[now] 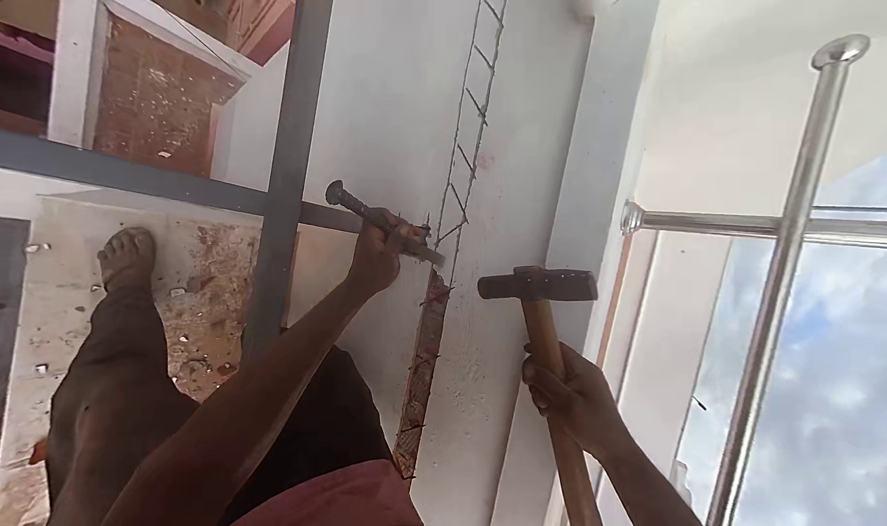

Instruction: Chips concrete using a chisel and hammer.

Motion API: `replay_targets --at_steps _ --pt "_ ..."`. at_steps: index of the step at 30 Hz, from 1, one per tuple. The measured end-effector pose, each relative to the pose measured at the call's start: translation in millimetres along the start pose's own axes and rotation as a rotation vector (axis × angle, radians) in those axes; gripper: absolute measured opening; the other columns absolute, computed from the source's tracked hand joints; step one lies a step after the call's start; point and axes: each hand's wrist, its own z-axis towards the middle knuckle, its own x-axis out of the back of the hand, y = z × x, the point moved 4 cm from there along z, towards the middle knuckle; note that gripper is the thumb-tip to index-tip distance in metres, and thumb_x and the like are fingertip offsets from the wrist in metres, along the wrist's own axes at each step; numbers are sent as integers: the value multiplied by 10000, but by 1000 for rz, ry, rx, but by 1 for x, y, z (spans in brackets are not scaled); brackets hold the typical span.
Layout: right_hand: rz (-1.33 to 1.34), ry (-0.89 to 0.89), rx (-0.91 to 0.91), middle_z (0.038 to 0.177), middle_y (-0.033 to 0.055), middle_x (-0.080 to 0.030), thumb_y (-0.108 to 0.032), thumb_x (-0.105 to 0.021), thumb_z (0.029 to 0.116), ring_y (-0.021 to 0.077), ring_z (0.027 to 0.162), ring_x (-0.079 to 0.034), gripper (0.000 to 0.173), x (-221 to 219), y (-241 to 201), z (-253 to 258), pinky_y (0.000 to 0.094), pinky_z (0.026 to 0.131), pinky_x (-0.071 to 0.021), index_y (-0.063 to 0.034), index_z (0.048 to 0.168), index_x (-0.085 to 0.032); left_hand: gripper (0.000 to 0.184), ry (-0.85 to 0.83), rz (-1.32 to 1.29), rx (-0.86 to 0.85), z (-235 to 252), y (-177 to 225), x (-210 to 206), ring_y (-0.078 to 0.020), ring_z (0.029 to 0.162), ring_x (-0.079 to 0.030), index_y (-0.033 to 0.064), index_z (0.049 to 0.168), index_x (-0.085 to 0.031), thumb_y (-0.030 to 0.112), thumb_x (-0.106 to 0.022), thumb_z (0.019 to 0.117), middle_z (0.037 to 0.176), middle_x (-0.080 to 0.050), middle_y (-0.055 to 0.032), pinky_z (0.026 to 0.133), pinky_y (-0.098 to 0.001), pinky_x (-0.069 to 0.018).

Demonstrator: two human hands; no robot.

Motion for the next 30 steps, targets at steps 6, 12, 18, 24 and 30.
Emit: replay_targets --at_steps 6,12,18,24,30 --pt "44 21 -4 658 -21 -587 -292 -683 905 71 473 -539 326 12 -50 -2 223 450 -502 -84 1150 -628 84 37 -12 -55 6 -21 -15 -188 891 -740 42 1117 -447 35 -492 1046 1006 -725 -97 772 -355 -622" --pt "4 -21 75 659 -7 -591 -313 -695 918 78 485 -554 295 7 -88 6 225 462 -515 -103 1121 -657 92 9 -27 -67 14 -29 -19 -177 910 -738 33 1099 -461 24 -524 1032 971 -723 -94 831 -353 -613" --pt "-85 -79 80 654 -11 -590 -335 -695 913 73 478 -549 301 -2 -110 21 216 455 -507 -113 1113 -663 88 7 -40 -96 12 -33 -14 -162 894 -737 35 1094 -465 22 -525 1031 985 -736 -98 788 -322 -607" --pt "-137 -81 104 650 -15 -592 -343 -696 916 68 476 -549 280 0 -124 32 213 451 -505 -134 1099 -663 87 57 -134 -72 6 -42 -5 -166 856 -738 55 1090 -465 47 -533 1037 1015 -744 -92 729 -319 -609" --pt "-121 -88 100 651 -4 -591 -335 -691 917 78 474 -554 279 -3 -126 38 218 451 -512 -125 1099 -667 160 131 -230 -35 0 -48 9 -186 940 -749 97 1087 -462 -32 -526 1017 1016 -740 -47 831 -367 -634"
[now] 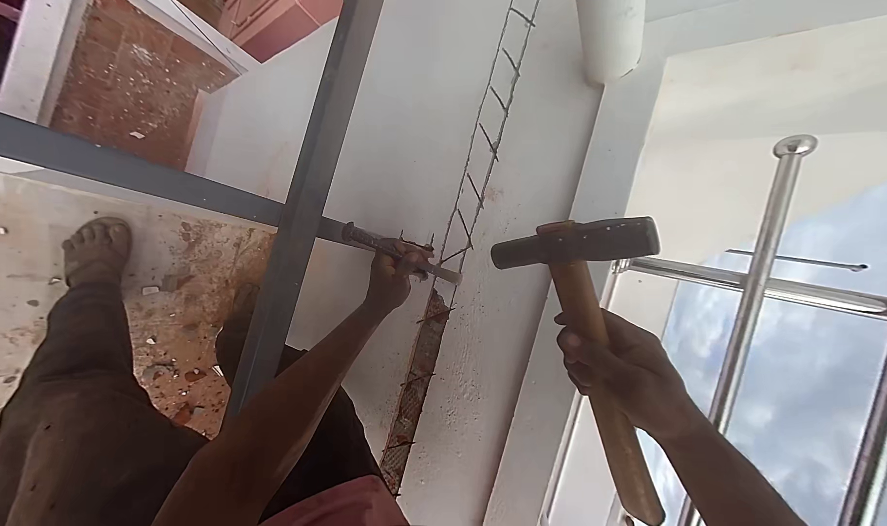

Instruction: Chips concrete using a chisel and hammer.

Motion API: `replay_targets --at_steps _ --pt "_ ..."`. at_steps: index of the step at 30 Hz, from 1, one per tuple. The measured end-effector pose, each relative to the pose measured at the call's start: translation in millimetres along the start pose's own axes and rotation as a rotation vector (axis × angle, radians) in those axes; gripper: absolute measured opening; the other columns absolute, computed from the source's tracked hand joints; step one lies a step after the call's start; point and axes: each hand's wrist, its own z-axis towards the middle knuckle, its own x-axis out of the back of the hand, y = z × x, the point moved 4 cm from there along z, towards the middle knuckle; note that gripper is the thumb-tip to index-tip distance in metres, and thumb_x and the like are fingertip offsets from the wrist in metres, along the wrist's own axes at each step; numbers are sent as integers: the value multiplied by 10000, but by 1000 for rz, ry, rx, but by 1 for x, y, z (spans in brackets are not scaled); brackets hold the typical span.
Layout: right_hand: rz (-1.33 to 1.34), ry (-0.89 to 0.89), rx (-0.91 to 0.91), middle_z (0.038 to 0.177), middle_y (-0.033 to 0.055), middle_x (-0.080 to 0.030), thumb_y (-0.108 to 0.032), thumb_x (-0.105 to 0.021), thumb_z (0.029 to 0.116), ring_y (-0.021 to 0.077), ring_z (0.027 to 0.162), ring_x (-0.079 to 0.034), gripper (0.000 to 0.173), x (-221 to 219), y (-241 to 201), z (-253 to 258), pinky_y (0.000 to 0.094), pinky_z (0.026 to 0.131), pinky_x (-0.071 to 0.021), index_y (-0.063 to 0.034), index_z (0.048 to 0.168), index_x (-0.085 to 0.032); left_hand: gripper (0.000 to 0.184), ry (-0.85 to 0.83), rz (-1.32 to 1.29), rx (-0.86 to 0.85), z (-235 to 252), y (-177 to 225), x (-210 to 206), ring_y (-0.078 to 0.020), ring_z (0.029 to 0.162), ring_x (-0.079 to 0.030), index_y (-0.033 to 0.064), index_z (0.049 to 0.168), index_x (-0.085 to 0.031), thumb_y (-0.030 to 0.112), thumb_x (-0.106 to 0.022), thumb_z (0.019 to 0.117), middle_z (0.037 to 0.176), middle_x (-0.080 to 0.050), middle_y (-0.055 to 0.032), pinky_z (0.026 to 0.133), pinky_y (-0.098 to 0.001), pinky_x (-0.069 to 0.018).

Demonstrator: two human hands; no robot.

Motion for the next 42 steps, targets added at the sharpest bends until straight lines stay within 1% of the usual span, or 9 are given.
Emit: replay_targets --at_steps 19,23,26,29,33,35,38,40,42 --pt "-34 -216 23 658 -18 -567 -451 -617 1001 64 471 -527 330 -26 -1 -1 203 441 -489 -142 1113 -646 99 -131 135 -20 4 4 -11 -150 869 -722 26 1058 -514 41 -597 1006 1016 -731 -99 740 -311 -600" --pt "-299 -381 58 671 -20 -590 -572 -483 1022 65 477 -555 441 -32 -71 29 196 438 -498 -170 1057 -663 123 -115 235 12 4 7 -10 -99 789 -675 21 1082 -581 103 -621 1000 942 -706 -47 721 -298 -576" --pt "-558 -425 394 676 -29 -594 -571 -423 1054 73 470 -543 455 -50 -162 42 195 403 -478 -190 998 -665 163 -128 196 13 1 -1 -8 -183 870 -734 5 1091 -578 139 -624 1011 1013 -740 -110 775 -376 -615" --pt "-553 -406 634 707 -33 -610 -511 -416 1074 82 493 -564 436 -73 -237 42 224 400 -495 -135 1117 -635 149 -143 194 -27 -1 -3 -8 -153 824 -721 -19 1081 -568 112 -608 1021 1000 -732 -118 739 -321 -606" --pt "-673 -412 809 660 -52 -574 -497 -371 1094 77 462 -548 428 -122 -253 56 267 360 -492 -122 1090 -577 131 -162 221 -60 0 2 -12 -102 758 -665 -25 1054 -583 99 -598 1014 965 -719 -114 694 -263 -549" --pt "-1016 -450 601 548 -75 -496 -431 -391 1099 31 397 -478 388 -138 -217 69 215 356 -415 -147 901 -565 126 -154 250 -77 -1 4 -13 -139 818 -698 -49 1052 -592 67 -597 1004 979 -725 -144 750 -302 -572" --pt "-1230 -449 -106 508 19 -451 -408 -380 1110 117 372 -459 438 -140 -182 74 259 368 -382 -82 880 -561 128 -112 265 -64 -14 -6 -13 -144 810 -695 -37 1060 -610 76 -606 1001 979 -720 -127 749 -316 -583" --pt "-1112 -447 -140 525 34 -489 -431 -373 1103 135 378 -487 447 -136 -202 72 267 354 -412 -87 894 -570 122 -103 272 -71 -12 -2 -15 -120 842 -689 -31 1064 -603 67 -621 994 978 -718 -110 785 -294 -569" --pt "-937 -529 78 610 -11 -548 -435 -339 1111 87 446 -537 431 -139 -238 62 231 389 -483 -135 963 -611 138 -121 274 -101 -11 2 -19 -161 917 -716 -68 1064 -607 44 -633 987 1003 -721 -152 860 -331 -584"
